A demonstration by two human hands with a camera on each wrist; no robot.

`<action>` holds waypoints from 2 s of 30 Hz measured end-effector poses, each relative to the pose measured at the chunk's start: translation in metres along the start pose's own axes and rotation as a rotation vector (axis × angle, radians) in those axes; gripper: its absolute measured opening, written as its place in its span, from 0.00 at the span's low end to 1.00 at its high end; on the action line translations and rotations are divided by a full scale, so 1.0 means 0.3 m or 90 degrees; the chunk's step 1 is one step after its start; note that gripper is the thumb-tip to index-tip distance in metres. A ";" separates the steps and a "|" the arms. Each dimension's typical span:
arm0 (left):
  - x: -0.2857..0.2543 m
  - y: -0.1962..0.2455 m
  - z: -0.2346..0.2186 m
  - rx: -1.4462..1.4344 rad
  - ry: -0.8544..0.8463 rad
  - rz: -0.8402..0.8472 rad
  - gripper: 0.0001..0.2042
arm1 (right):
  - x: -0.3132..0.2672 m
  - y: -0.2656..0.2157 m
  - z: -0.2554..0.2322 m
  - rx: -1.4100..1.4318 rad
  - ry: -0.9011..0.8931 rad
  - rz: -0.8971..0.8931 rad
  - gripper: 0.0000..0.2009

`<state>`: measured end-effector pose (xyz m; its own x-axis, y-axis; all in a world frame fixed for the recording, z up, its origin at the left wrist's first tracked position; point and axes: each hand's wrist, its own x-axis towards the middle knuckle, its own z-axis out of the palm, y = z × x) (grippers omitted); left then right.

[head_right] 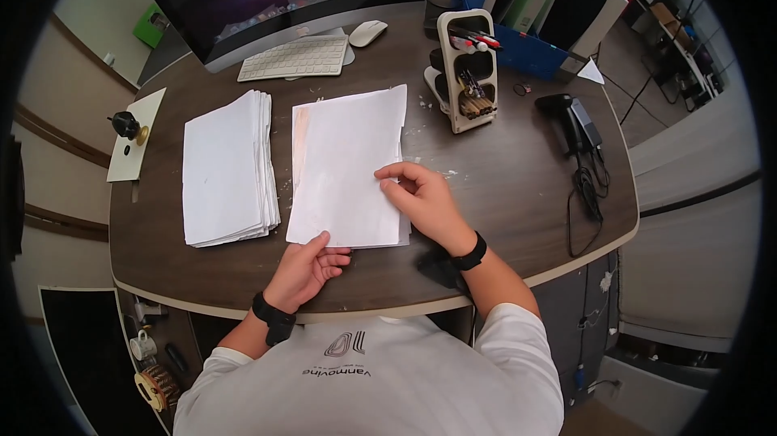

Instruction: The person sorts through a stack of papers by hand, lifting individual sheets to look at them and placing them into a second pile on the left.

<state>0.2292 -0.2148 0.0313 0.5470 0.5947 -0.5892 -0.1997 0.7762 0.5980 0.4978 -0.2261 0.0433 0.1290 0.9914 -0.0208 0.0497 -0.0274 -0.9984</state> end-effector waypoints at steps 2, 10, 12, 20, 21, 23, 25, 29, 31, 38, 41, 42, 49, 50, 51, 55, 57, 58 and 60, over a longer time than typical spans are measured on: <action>-0.001 0.003 0.008 0.047 0.024 0.019 0.18 | 0.006 -0.008 -0.005 0.024 0.029 0.006 0.13; -0.083 0.036 -0.087 0.235 0.133 0.205 0.16 | 0.023 -0.012 -0.043 -0.364 0.117 -0.044 0.20; -0.124 0.059 -0.124 0.190 0.146 0.224 0.16 | 0.006 -0.023 -0.019 -0.462 0.102 -0.061 0.25; -0.217 0.176 -0.312 0.015 0.313 0.401 0.12 | -0.006 0.028 0.010 -0.583 0.079 -0.076 0.39; -0.221 0.193 -0.325 0.007 0.337 0.422 0.12 | -0.002 0.025 0.004 -0.544 0.071 -0.060 0.38; -0.232 0.218 -0.365 0.004 0.354 0.417 0.11 | 0.000 0.016 -0.003 -0.505 0.061 -0.044 0.38; -0.231 0.239 -0.394 0.001 0.367 0.415 0.11 | 0.005 0.001 -0.011 -0.469 0.047 -0.016 0.36; -0.217 0.251 -0.428 -0.010 0.360 0.360 0.10 | 0.004 -0.010 -0.017 -0.437 0.043 -0.025 0.35; -0.203 0.250 -0.449 -0.016 0.362 0.335 0.10 | 0.005 -0.014 -0.020 -0.421 0.040 -0.004 0.33; -0.183 0.256 -0.477 -0.025 0.387 0.283 0.12 | 0.005 -0.010 -0.033 -0.355 0.021 -0.011 0.28; -0.189 0.259 -0.479 -0.047 0.416 0.278 0.16 | 0.008 0.007 -0.036 -0.269 0.025 -0.002 0.25; -0.193 0.259 -0.479 -0.068 0.430 0.286 0.19 | 0.012 0.014 -0.042 -0.224 0.019 0.019 0.25; -0.237 0.123 -0.344 0.180 0.060 -0.001 0.36 | 0.017 -0.008 -0.033 -0.012 0.027 0.038 0.23; -0.220 0.106 -0.286 0.204 -0.025 -0.017 0.34 | 0.016 -0.005 -0.028 -0.013 0.025 0.038 0.23; -0.193 0.098 -0.234 0.256 -0.099 -0.017 0.33 | 0.017 -0.004 -0.025 0.010 0.026 0.041 0.23; -0.055 0.056 -0.046 0.118 -0.138 -0.010 0.27 | 0.001 -0.024 0.003 0.072 0.021 0.022 0.21; -0.002 0.037 0.011 0.028 -0.122 -0.001 0.24 | 0.008 0.008 0.008 0.064 0.017 -0.008 0.21; 0.024 0.027 0.026 0.005 -0.069 0.021 0.21 | 0.010 0.016 0.008 0.060 0.012 -0.036 0.21; 0.058 0.008 0.027 -0.040 0.000 0.040 0.16 | 0.008 0.009 -0.004 0.044 0.015 -0.031 0.22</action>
<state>0.2447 -0.2042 0.0269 0.5317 0.6430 -0.5513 -0.2842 0.7486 0.5990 0.4995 -0.2240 0.0406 0.1521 0.9880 0.0281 -0.0112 0.0302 -0.9995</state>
